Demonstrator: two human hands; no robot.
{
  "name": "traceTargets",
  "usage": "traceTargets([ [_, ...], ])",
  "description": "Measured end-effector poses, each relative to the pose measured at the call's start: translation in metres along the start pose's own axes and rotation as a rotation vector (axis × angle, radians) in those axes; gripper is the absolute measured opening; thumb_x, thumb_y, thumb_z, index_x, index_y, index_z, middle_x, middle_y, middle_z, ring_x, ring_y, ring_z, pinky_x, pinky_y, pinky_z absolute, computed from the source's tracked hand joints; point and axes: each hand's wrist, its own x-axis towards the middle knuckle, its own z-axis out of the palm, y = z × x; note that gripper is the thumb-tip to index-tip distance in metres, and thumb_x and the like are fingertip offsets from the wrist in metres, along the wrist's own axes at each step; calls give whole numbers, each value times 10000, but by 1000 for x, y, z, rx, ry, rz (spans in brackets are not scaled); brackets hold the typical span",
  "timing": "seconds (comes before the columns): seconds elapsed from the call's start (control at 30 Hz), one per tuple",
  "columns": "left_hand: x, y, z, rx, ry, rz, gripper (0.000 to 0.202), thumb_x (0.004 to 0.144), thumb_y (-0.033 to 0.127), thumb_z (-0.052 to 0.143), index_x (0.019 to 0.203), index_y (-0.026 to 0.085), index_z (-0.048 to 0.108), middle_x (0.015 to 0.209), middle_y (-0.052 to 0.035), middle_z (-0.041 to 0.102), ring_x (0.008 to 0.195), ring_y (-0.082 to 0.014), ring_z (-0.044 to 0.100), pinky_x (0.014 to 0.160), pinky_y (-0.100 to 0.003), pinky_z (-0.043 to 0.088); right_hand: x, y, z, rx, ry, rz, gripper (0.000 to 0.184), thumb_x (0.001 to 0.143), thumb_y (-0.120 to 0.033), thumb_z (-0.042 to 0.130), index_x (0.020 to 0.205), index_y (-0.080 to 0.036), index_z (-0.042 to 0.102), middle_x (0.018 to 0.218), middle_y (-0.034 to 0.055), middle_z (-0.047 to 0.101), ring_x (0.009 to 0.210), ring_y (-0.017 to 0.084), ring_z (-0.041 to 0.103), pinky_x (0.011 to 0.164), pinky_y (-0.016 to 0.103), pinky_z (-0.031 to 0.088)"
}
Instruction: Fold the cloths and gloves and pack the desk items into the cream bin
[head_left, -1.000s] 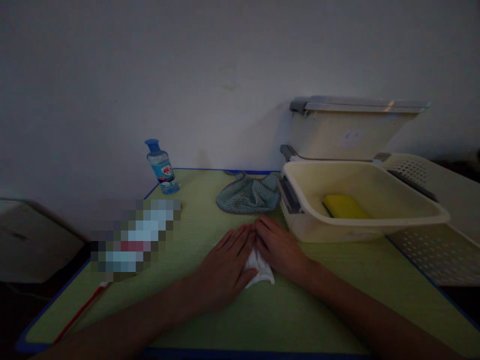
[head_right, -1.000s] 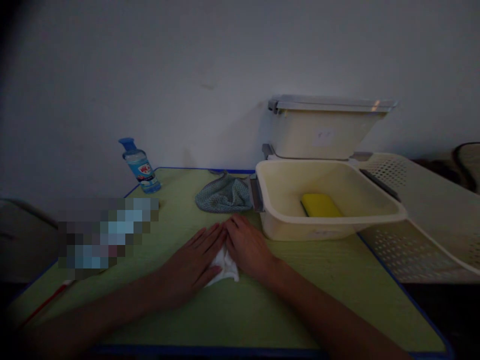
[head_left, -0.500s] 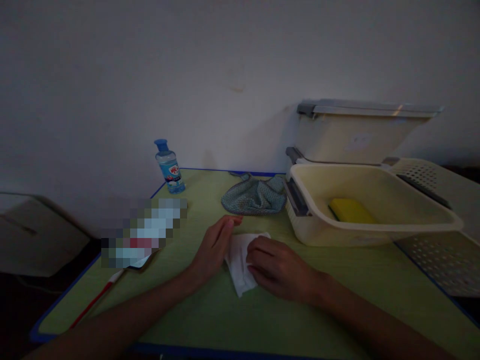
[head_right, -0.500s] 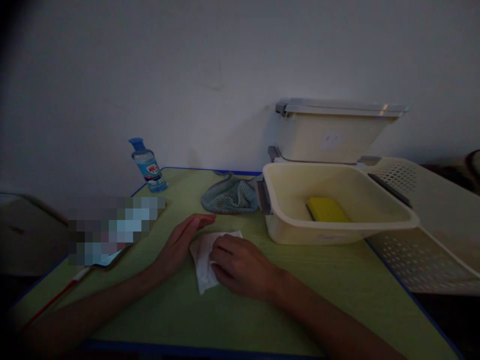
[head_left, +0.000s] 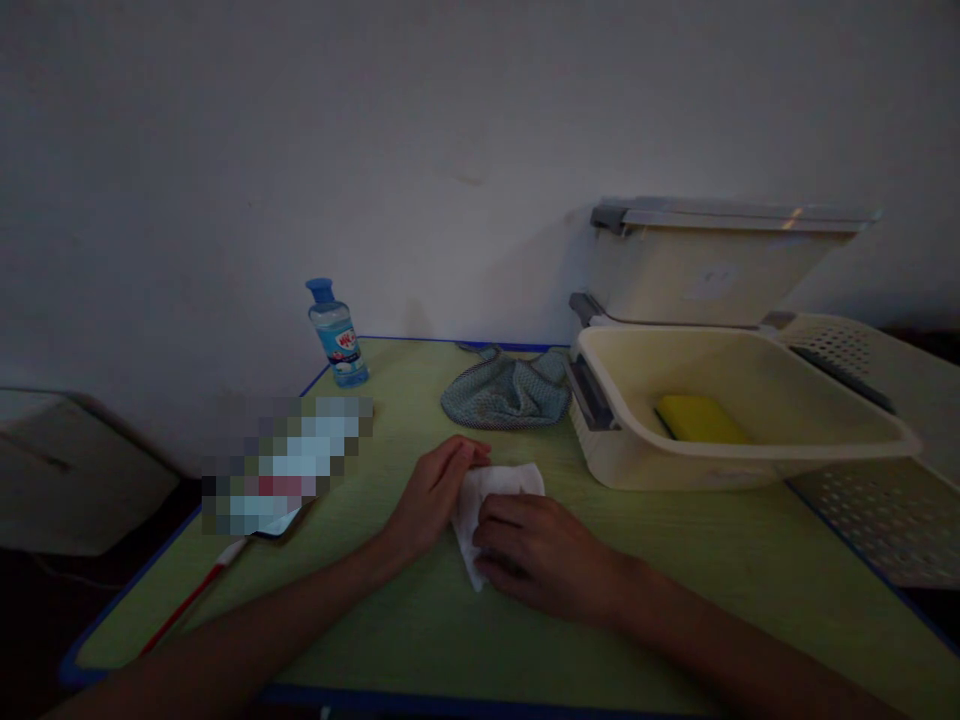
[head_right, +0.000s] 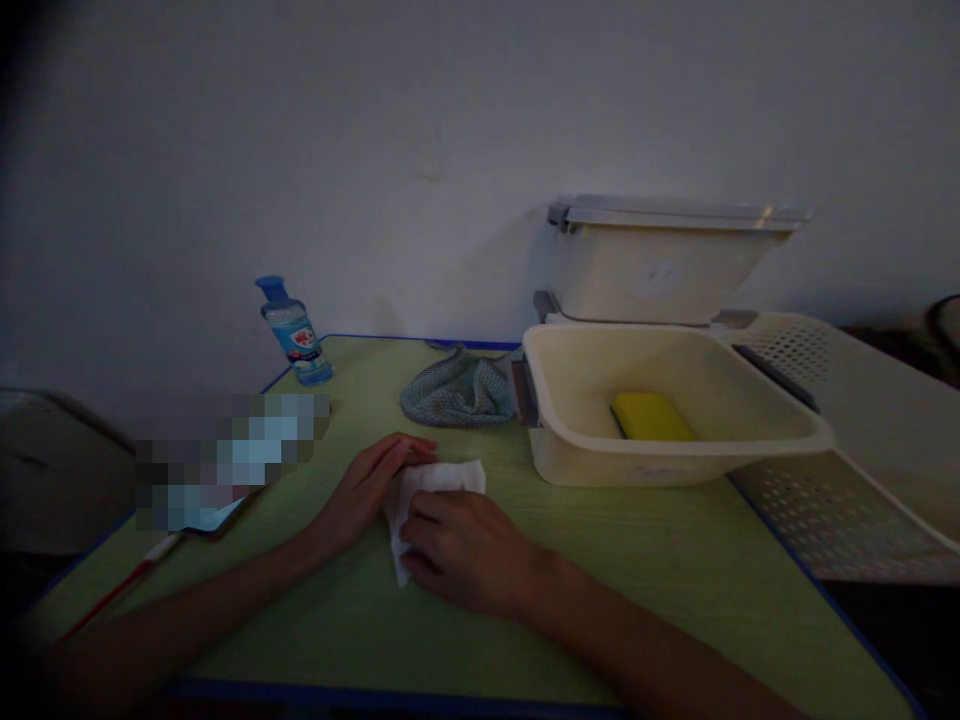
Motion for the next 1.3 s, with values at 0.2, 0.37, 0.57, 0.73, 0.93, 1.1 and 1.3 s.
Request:
traceTargets([
  [0.2, 1, 0, 0, 33, -19, 8, 324, 879, 366, 361, 868, 129, 582, 901, -72, 635, 883, -189, 587, 830, -329, 438, 0, -9, -1, -143, 2, -11, 109, 842, -193, 496, 807, -157, 593, 809, 27, 614, 675, 144, 540, 590, 267, 402],
  [0.37, 2, -2, -1, 51, -24, 2, 316, 876, 359, 363, 863, 132, 582, 895, -69, 633, 872, -187, 583, 819, -322, 441, -2, -7, -3, -175, 2, -21, 103, 838, -144, 483, 831, -163, 584, 826, 24, 618, 660, 136, 539, 571, 261, 402],
  [0.57, 2, -4, 0, 66, -27, 16, 325, 873, 367, 363, 860, 138, 593, 872, -62, 640, 859, -186, 589, 808, -322, 451, -5, -2, -14, -195, -25, -97, 130, 864, -160, 451, 865, -153, 581, 814, 33, 618, 666, 138, 542, 602, 276, 396],
  [0.73, 2, -3, 0, 63, -34, 21, 319, 872, 363, 364, 852, 137, 589, 881, -67, 639, 877, -190, 586, 818, -325, 447, -5, -6, -16, -200, -66, -152, 125, 843, -137, 466, 853, -138, 591, 838, 49, 623, 725, 152, 554, 652, 283, 398],
  [0.93, 2, -3, -1, 85, -50, 35, 319, 872, 358, 360, 826, 143, 591, 846, -58, 638, 877, -188, 582, 805, -310, 446, -6, -9, -20, -156, -127, -125, 154, 809, -207, 514, 925, -134, 583, 900, 64, 622, 802, 177, 554, 707, 297, 411],
  [1.1, 2, -4, -2, 118, -61, 28, 314, 867, 351, 360, 820, 146, 594, 824, -51, 635, 850, -184, 577, 778, -301, 451, -5, -10, -17, -143, -95, -69, 137, 822, -193, 492, 904, -145, 590, 896, 65, 621, 782, 171, 548, 673, 293, 408],
  [1.3, 2, -2, -1, 128, -58, 31, 298, 865, 334, 364, 810, 151, 593, 819, -50, 632, 835, -180, 575, 774, -297, 446, -4, -9, -14, -103, -105, -34, 119, 834, -196, 483, 878, -156, 586, 885, 49, 628, 765, 156, 558, 662, 269, 405],
])
